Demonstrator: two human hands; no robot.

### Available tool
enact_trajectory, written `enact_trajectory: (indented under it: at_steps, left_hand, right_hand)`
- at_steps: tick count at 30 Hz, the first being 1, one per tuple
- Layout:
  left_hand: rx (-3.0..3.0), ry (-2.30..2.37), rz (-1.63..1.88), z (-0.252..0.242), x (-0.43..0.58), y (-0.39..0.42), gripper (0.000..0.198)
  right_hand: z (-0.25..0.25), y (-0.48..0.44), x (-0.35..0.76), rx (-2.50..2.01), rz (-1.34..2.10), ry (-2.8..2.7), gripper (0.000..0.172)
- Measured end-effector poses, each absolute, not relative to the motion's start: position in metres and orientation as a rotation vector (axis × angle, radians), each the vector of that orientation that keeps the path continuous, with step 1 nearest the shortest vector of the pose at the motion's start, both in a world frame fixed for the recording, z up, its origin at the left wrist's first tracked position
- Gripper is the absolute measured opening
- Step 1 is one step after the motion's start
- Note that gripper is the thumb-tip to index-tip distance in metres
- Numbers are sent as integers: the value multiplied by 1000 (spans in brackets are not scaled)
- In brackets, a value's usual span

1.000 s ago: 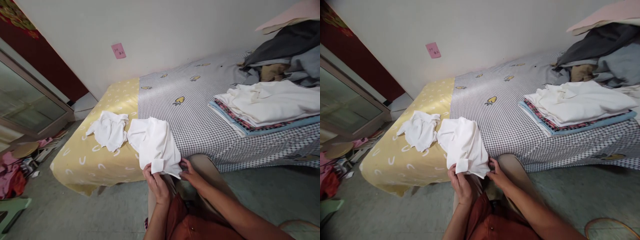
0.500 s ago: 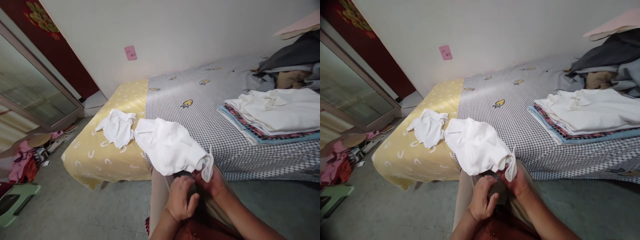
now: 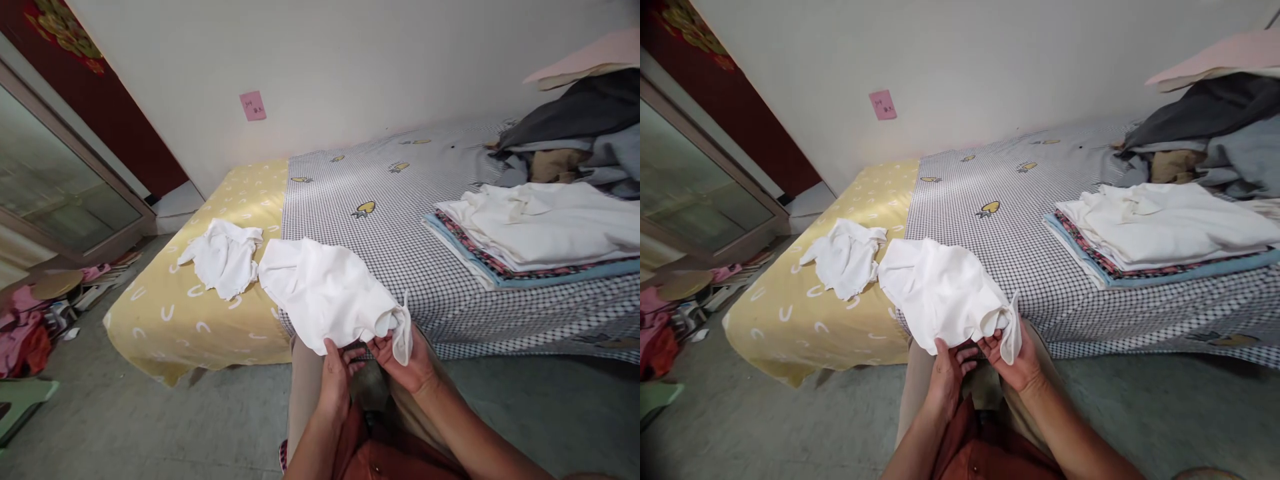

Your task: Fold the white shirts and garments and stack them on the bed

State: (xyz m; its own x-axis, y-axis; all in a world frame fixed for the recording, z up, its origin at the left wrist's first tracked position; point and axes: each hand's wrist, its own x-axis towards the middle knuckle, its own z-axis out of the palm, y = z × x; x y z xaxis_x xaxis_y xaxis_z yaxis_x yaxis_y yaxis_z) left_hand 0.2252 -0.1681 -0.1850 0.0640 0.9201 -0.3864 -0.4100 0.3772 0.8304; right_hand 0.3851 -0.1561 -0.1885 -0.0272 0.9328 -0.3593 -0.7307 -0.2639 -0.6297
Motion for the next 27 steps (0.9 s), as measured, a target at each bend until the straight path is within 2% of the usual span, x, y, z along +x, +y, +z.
enact_trajectory:
  at_steps: [2, 4, 10, 14, 16, 19, 23, 27]
  left_hand:
    - [529, 1095, 1169, -182, 225, -166, 86]
    - [639, 1134, 1184, -178, 225, -168, 76]
    - [1120, 1393, 1212, -145, 194, -173, 68]
    - [892, 1617, 1613, -105, 148, -160, 51]
    - [785, 1507, 1795, -88, 130, -151, 49]
    - [605, 1247, 1903, -80, 112, -141, 55]
    - [483, 1057, 1928, -99, 82, -135, 47]
    - [579, 920, 1914, -122, 44, -136, 37]
  right_hand:
    - [-189, -156, 383, -793, 1645, -151, 40]
    - [-190, -157, 379, -749, 1670, -35, 37]
    - [-188, -157, 373, -796, 1700, -77, 28]
    - [-178, -154, 373, -841, 1683, -111, 31]
    - [-175, -153, 372, -806, 1728, -107, 36]
    - [-179, -154, 365, -799, 1825, -61, 32]
    - [-201, -163, 350, -996, 1977, -55, 33]
    - [-222, -175, 338, -1048, 2064, -114, 49]
